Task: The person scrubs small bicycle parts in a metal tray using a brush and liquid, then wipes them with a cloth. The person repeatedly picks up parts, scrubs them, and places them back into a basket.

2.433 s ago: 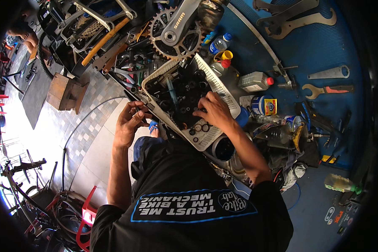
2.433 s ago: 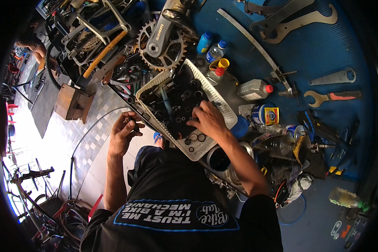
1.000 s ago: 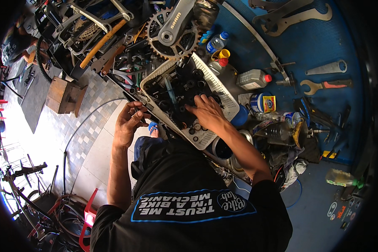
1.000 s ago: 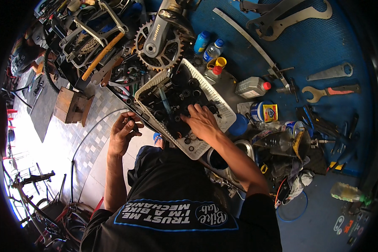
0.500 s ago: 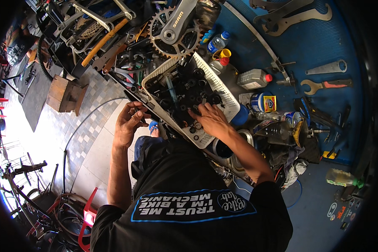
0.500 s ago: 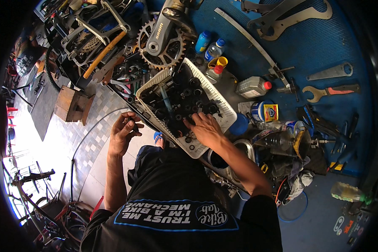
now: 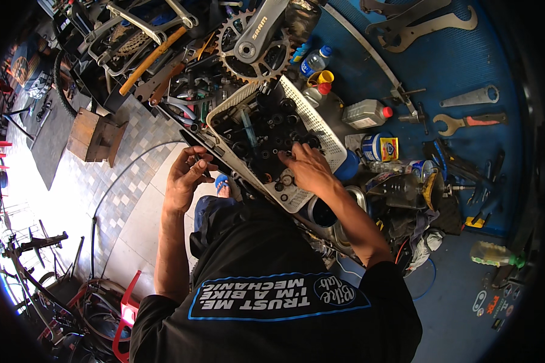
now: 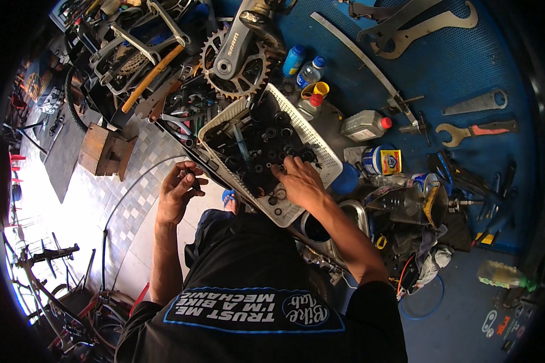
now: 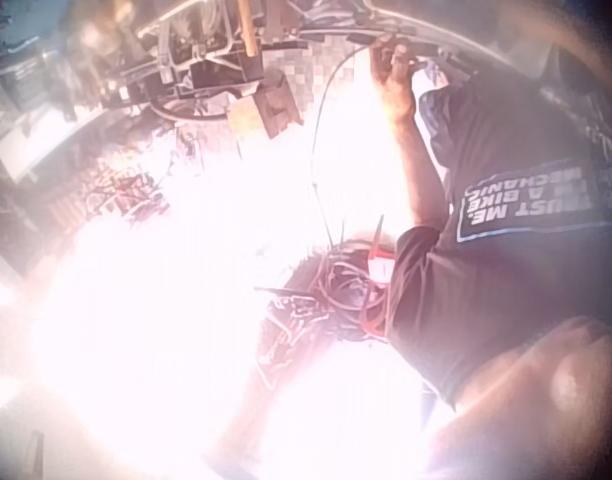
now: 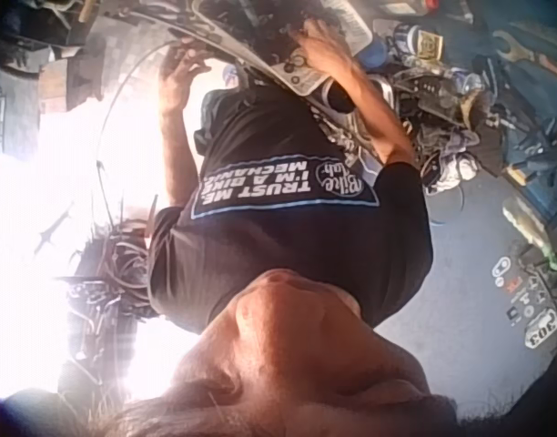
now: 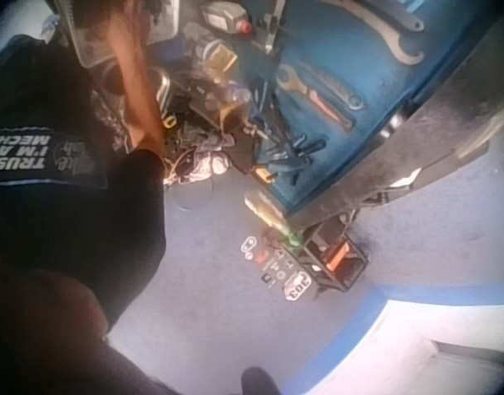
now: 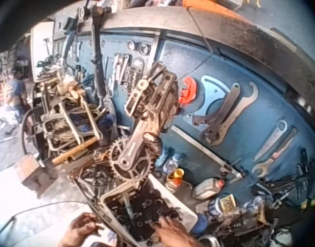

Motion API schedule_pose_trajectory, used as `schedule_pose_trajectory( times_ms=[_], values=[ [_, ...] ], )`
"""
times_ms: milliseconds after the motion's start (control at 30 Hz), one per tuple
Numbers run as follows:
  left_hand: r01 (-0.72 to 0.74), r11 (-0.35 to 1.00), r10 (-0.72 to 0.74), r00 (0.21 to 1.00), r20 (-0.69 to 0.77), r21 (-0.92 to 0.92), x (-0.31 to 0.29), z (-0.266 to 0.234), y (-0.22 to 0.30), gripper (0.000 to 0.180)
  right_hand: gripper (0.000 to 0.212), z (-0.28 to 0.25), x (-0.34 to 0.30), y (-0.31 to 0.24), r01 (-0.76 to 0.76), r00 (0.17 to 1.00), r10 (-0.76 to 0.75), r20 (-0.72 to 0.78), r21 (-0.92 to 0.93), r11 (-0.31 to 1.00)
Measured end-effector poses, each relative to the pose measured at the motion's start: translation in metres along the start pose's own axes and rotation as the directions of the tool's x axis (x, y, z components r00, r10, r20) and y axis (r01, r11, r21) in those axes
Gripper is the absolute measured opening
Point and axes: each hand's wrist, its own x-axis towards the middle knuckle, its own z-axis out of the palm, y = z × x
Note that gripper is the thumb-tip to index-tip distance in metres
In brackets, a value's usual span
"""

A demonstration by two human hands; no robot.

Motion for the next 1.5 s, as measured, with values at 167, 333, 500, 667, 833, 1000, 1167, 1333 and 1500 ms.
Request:
schedule_pose_trajectory(
  times_ms=[167,333,500,667,833,1000,1167,1333,1500],
  values=[
    [0.002,1.000,-0.002,1.000,0.009,-0.010,0.001,-0.001,0.002,0.046,0.055,0.003,-0.004,-0.008,0.027,0.999,-0.027,0.024,0.006,1.000],
    [0.005,1.000,-0.004,0.999,0.042,-0.020,0.006,-0.004,0.002,0.043,0.056,-0.007,-0.003,-0.012,0.020,0.998,-0.018,0.059,-0.032,0.999],
    [0.019,0.999,-0.015,0.990,0.140,-0.031,0.014,0.007,0.012,0.044,0.059,0.006,-0.012,-0.018,0.062,0.998,-0.060,0.020,-0.168,0.984],
    [0.021,1.000,-0.022,0.966,0.257,0.007,0.021,0.020,0.023,0.047,0.059,0.010,-0.009,-0.017,0.061,0.997,-0.052,0.049,-0.200,0.978],
    [0.043,0.999,-0.046,0.951,0.306,0.014,0.018,0.022,0.035,0.051,0.057,0.002,-0.009,-0.023,0.000,0.999,0.007,0.046,-0.144,0.990],
    [0.042,0.999,-0.039,0.972,0.230,-0.009,0.006,0.021,0.039,0.050,0.046,-0.015,-0.004,-0.017,-0.035,0.998,0.040,-0.048,0.094,0.995],
    [0.029,1.000,-0.028,0.982,0.188,-0.001,-0.004,0.022,0.036,0.049,0.017,-0.036,0.019,-0.003,-0.077,0.895,0.193,-0.403,0.286,0.955],
    [0.027,0.999,-0.018,0.979,0.205,-0.040,-0.007,0.030,0.028,0.046,0.022,-0.039,0.050,0.000,-0.046,0.812,0.295,-0.504,0.448,0.893],
    [0.011,0.999,-0.002,0.980,0.199,-0.040,-0.006,0.041,0.024,0.056,0.028,-0.011,0.101,0.009,-0.122,0.815,0.354,-0.459,0.462,0.878]
  ],
)
